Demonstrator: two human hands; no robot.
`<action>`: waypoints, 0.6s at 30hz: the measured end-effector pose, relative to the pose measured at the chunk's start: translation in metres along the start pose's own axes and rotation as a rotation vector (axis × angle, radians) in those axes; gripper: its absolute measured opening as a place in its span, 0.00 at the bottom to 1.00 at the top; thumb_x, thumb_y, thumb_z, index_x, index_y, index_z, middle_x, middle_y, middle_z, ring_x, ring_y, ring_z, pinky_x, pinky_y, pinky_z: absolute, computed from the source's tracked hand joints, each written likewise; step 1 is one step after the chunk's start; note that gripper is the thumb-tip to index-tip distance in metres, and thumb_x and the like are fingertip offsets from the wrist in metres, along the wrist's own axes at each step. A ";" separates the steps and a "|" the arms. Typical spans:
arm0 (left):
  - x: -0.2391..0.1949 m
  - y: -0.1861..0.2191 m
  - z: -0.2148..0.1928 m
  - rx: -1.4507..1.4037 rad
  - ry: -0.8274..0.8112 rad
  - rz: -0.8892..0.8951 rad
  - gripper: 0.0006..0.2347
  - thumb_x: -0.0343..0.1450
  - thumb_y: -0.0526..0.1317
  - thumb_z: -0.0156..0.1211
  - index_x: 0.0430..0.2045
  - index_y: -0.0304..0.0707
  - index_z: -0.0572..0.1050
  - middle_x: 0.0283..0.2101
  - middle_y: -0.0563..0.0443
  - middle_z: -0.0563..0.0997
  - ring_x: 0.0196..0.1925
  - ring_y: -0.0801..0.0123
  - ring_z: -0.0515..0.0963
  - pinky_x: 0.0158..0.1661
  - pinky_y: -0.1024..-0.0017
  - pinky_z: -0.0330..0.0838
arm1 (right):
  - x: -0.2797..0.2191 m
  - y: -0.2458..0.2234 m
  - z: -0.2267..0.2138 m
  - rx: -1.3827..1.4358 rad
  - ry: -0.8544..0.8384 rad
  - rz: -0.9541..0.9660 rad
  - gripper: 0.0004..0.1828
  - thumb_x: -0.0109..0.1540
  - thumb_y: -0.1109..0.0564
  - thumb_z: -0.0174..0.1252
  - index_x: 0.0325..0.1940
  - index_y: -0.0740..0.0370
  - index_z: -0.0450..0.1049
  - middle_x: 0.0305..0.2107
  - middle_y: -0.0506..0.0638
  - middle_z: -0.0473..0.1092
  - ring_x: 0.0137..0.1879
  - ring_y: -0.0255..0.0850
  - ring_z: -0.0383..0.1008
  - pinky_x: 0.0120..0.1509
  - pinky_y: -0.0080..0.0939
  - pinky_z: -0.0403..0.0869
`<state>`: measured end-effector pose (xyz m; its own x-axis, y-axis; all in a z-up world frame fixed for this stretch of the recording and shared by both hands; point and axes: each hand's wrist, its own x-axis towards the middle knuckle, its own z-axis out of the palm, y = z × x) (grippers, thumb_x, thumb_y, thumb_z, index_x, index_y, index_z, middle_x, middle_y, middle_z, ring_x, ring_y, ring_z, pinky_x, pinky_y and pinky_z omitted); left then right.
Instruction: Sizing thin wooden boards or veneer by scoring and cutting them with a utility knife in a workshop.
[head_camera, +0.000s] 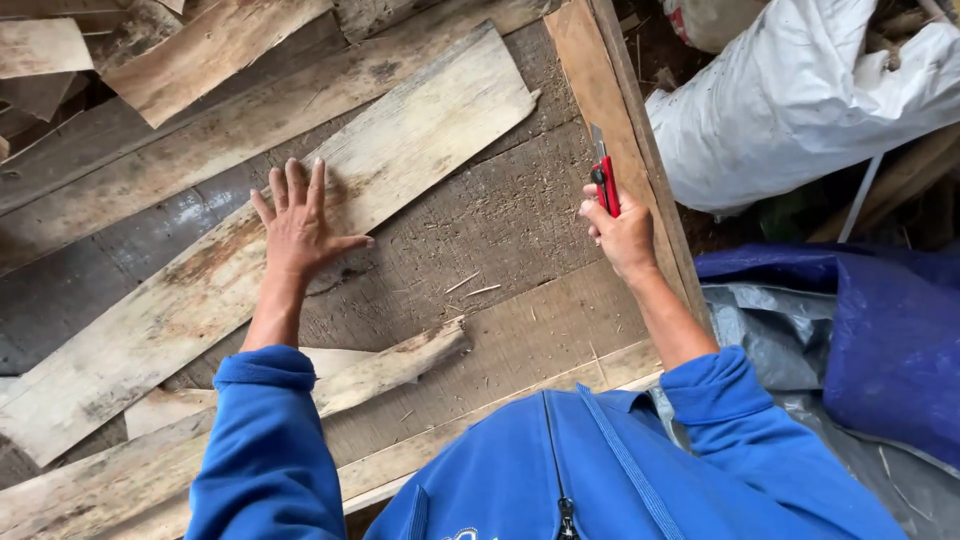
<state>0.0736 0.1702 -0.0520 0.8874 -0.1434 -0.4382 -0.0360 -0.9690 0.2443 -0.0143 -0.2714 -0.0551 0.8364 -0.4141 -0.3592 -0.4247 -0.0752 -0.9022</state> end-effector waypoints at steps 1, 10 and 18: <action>0.002 -0.003 -0.001 0.003 0.002 0.017 0.60 0.51 0.74 0.66 0.78 0.48 0.46 0.78 0.31 0.51 0.79 0.35 0.46 0.71 0.32 0.30 | 0.003 -0.007 0.002 -0.023 -0.013 -0.025 0.12 0.62 0.63 0.65 0.50 0.62 0.80 0.25 0.52 0.75 0.19 0.29 0.70 0.18 0.24 0.70; -0.009 -0.004 -0.001 0.144 -0.021 0.077 0.58 0.48 0.76 0.65 0.77 0.57 0.53 0.74 0.35 0.57 0.76 0.43 0.53 0.69 0.30 0.41 | 0.027 -0.030 0.013 -0.322 -0.088 -0.282 0.24 0.69 0.62 0.55 0.71 0.55 0.69 0.28 0.58 0.77 0.21 0.37 0.72 0.24 0.34 0.73; 0.029 0.126 0.025 -0.005 0.210 0.113 0.44 0.67 0.66 0.66 0.75 0.46 0.56 0.78 0.31 0.44 0.79 0.35 0.40 0.69 0.30 0.28 | 0.036 -0.009 0.026 -0.599 -0.156 -0.430 0.32 0.67 0.62 0.54 0.75 0.42 0.64 0.47 0.67 0.77 0.46 0.64 0.79 0.47 0.61 0.78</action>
<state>0.0837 0.0389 -0.0556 0.9540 -0.2055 -0.2182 -0.1388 -0.9481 0.2861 0.0287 -0.2625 -0.0661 0.9915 -0.1070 -0.0746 -0.1284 -0.7002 -0.7024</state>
